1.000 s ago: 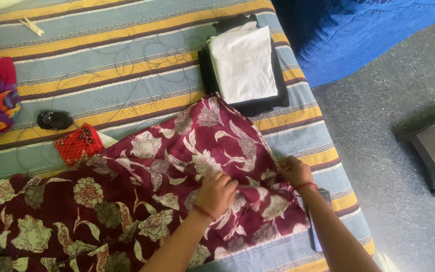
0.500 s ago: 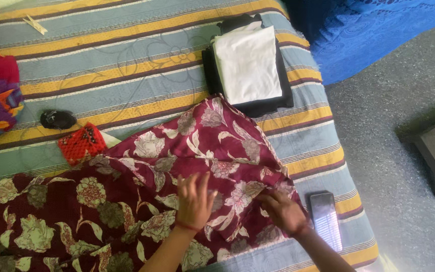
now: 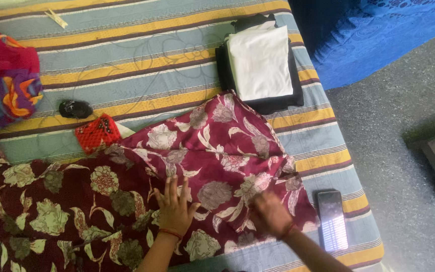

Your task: The person folds a white cloth and a maroon floral cloth on a striped bedsheet, then stacks them with other folded clothes. The person moves a smartphone aside while folding and later places the stack on a nearby pile of clothes.

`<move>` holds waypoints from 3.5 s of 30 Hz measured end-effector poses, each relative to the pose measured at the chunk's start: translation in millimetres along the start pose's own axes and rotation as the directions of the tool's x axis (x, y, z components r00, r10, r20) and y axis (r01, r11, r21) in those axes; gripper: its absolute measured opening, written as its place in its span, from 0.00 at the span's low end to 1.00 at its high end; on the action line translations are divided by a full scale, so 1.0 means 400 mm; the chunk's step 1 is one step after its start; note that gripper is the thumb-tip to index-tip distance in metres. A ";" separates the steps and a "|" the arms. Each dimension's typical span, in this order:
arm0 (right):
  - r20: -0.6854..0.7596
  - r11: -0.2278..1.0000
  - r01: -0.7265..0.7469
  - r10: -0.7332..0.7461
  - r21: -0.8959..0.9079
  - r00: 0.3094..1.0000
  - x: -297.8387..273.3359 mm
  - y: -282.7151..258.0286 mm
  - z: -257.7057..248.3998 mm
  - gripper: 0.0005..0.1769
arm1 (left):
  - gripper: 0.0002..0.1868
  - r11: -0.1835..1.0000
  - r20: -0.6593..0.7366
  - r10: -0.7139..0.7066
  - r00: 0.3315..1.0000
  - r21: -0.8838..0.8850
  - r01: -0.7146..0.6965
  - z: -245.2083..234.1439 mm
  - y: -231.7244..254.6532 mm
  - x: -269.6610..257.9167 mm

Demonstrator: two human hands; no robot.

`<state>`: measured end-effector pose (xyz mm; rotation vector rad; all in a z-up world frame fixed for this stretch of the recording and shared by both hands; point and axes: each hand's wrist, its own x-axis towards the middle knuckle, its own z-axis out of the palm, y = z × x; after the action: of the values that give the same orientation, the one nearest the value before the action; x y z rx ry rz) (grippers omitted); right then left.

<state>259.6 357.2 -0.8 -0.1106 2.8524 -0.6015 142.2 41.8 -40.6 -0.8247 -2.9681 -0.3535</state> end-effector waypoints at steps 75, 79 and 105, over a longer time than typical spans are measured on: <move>-0.420 0.982 -0.146 0.182 0.116 0.889 0.707 0.154 -0.483 0.10 | 0.29 0.946 -0.065 -0.283 0.957 -0.185 0.267 -0.195 -0.595 0.288; -0.408 0.955 -0.158 0.253 0.252 0.877 0.583 0.144 -0.492 0.14 | 0.16 0.941 -0.033 -0.269 0.963 -0.221 0.255 -0.255 -0.586 0.253; -0.461 0.979 -0.198 0.200 0.052 0.865 -0.192 0.076 -0.150 0.15 | 0.12 0.972 -0.012 -0.007 1.000 -0.233 0.004 -0.248 -0.346 -0.261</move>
<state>319.6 417.4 55.9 0.3799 3.2592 -0.6625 158.5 -148.9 17.0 -0.8295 -2.9557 -0.7168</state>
